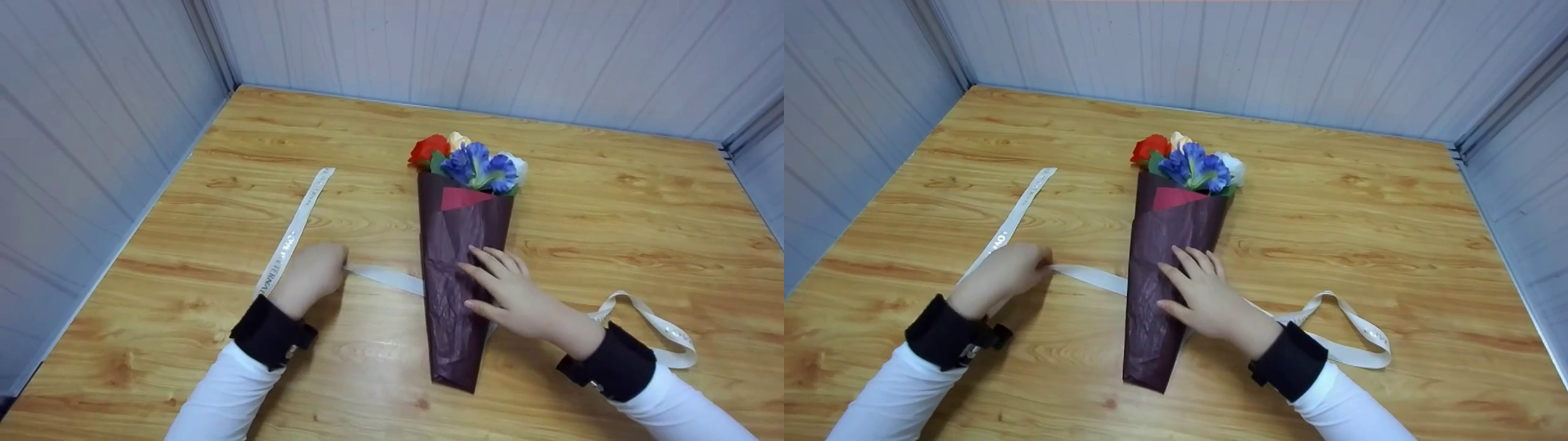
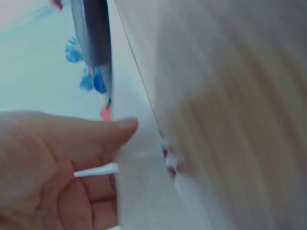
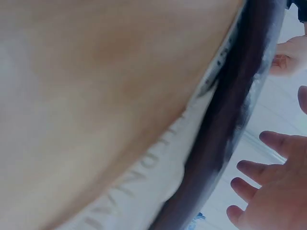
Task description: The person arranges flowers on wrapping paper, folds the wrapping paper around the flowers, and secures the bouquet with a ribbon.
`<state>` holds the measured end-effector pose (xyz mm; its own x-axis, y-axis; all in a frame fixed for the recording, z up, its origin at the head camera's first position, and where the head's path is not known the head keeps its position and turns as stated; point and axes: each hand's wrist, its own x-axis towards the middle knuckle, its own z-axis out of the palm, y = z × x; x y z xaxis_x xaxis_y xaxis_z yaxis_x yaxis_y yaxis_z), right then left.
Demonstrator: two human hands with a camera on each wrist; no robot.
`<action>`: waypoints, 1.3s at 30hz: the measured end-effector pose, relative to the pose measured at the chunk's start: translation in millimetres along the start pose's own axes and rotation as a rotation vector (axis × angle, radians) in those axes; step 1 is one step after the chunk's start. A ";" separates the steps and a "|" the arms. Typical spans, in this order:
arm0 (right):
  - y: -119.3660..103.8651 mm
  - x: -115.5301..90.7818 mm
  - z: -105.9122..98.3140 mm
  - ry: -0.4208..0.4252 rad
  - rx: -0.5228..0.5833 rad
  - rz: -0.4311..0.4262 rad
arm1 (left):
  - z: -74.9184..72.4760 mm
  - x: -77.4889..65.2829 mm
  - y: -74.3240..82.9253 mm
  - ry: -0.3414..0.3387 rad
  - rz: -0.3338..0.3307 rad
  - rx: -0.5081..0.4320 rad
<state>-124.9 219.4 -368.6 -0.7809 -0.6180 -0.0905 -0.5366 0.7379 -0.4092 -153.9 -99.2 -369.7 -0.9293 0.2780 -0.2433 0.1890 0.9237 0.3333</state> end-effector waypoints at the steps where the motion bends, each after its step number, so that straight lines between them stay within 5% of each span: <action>1: 1.3 -0.7 1.5 -0.013 0.001 0.005 | -1.3 -0.3 -1.8 -0.007 0.005 -0.013; 7: 5.9 -2.9 5.3 -0.090 -0.011 0.020 | -13.4 -4.7 -10.4 -0.104 0.095 -0.171; 13: 6.6 -3.2 5.1 -0.102 -0.025 0.020 | -25.7 -6.0 -5.8 -0.336 0.303 -0.511; 18: 6.2 -2.6 5.6 -0.103 -0.038 0.013 | -27.1 -1.2 14.9 -0.425 0.436 -0.808; 22: 6.2 -1.2 6.9 -0.098 -0.055 0.008 | -24.3 5.9 39.3 -0.365 0.471 -0.973; 26: 6.6 0.0 7.7 -0.099 -0.068 0.006 | -19.6 16.4 67.0 -0.204 0.458 -1.083; 32: 8.1 0.9 8.1 -0.084 -0.059 0.001 | -9.3 36.3 103.4 0.057 0.442 -1.023; 39: 12.3 -2.3 5.0 -0.034 0.012 -0.004 | 3.0 53.5 123.8 0.091 0.452 -1.034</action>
<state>-128.1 228.5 -378.0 -0.7676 -0.6297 -0.1192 -0.5355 0.7324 -0.4204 -179.3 30.8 -344.2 -0.8698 0.4720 0.1436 0.1995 0.0701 0.9774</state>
